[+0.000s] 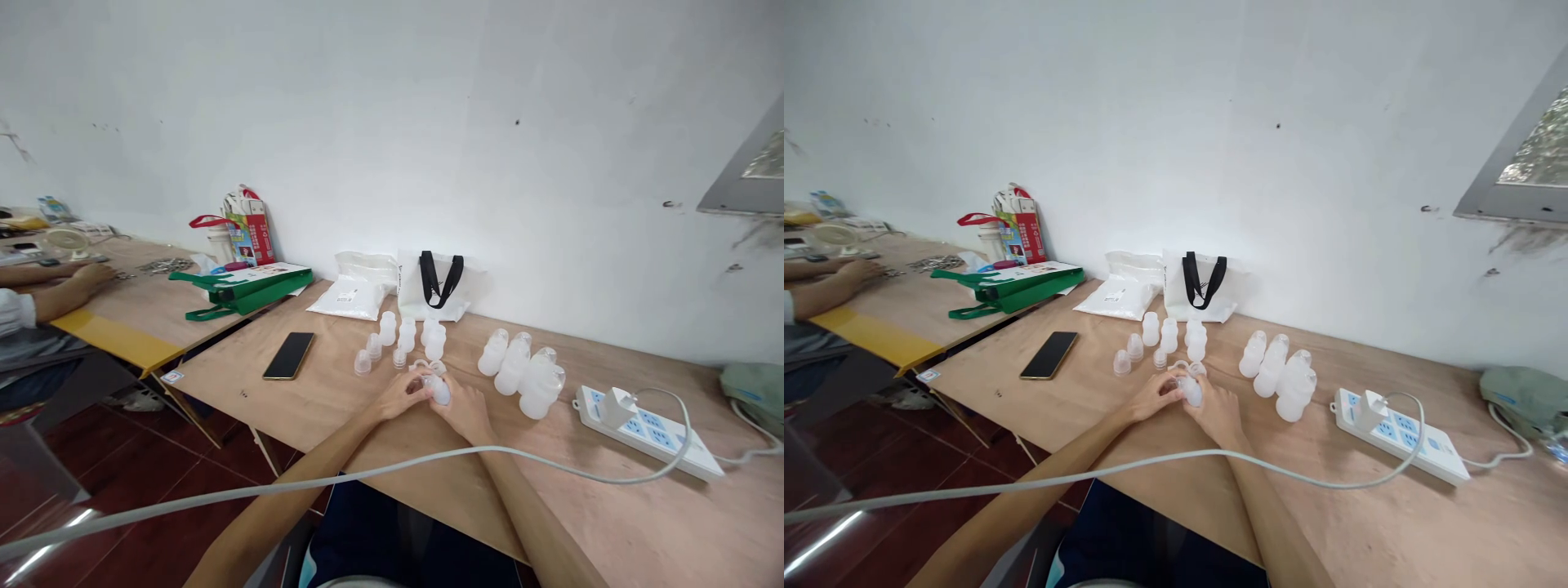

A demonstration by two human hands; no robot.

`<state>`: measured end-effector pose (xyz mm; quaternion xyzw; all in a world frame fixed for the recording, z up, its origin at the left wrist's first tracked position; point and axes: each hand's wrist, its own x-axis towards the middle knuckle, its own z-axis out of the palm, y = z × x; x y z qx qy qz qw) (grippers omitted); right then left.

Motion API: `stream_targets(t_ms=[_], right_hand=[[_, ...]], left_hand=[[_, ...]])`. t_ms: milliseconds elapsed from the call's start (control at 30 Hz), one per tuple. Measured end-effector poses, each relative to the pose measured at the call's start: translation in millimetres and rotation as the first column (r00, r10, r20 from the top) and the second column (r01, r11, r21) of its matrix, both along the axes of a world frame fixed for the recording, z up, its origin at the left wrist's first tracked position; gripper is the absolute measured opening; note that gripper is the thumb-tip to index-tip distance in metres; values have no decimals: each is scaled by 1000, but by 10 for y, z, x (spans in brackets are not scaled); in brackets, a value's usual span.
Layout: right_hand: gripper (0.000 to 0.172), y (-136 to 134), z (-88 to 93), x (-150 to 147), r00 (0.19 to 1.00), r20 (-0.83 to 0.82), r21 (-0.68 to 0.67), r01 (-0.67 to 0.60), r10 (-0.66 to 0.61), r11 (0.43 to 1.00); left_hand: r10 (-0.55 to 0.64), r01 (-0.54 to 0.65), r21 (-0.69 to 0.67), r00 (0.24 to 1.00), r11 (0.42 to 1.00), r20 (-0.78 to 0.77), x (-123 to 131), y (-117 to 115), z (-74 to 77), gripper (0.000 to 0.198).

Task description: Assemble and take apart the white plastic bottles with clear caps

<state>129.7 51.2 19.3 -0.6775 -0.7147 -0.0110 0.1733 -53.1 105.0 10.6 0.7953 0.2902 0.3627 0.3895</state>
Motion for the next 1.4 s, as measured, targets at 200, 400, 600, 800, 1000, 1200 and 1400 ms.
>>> stream_targets(t_ms=[200,400,600,800,1000,1200,1400], right_hand=[[35,47,-32,51,997,-59,15,54,-53,998],[32,51,-30,71,998,-49,5,46,-45,999],[29,62,-60,81,996,-86,19,25,-24,999],[38,126,-150,159,913,-405,110,105,-52,988],[59,275,-307,336,713,-701,198,197,-1,960],[58,575,-448,378,744,-666,257,157,57,954],[66,1044,-538,380,810,-585,250,223,-36,942]], left_hand=[[96,-96,-42,995,995,5,0,-4,20,58],[50,-29,-156,990,987,135,46,0,-2,43],[22,15,-242,988,970,150,84,8,-64,43],[151,-50,-319,943,946,298,72,73,-71,47],[174,-76,-316,939,946,295,76,89,-89,50],[179,-89,-324,950,942,258,107,12,-45,51],[158,-87,-325,967,942,200,96,-18,-26,51]])
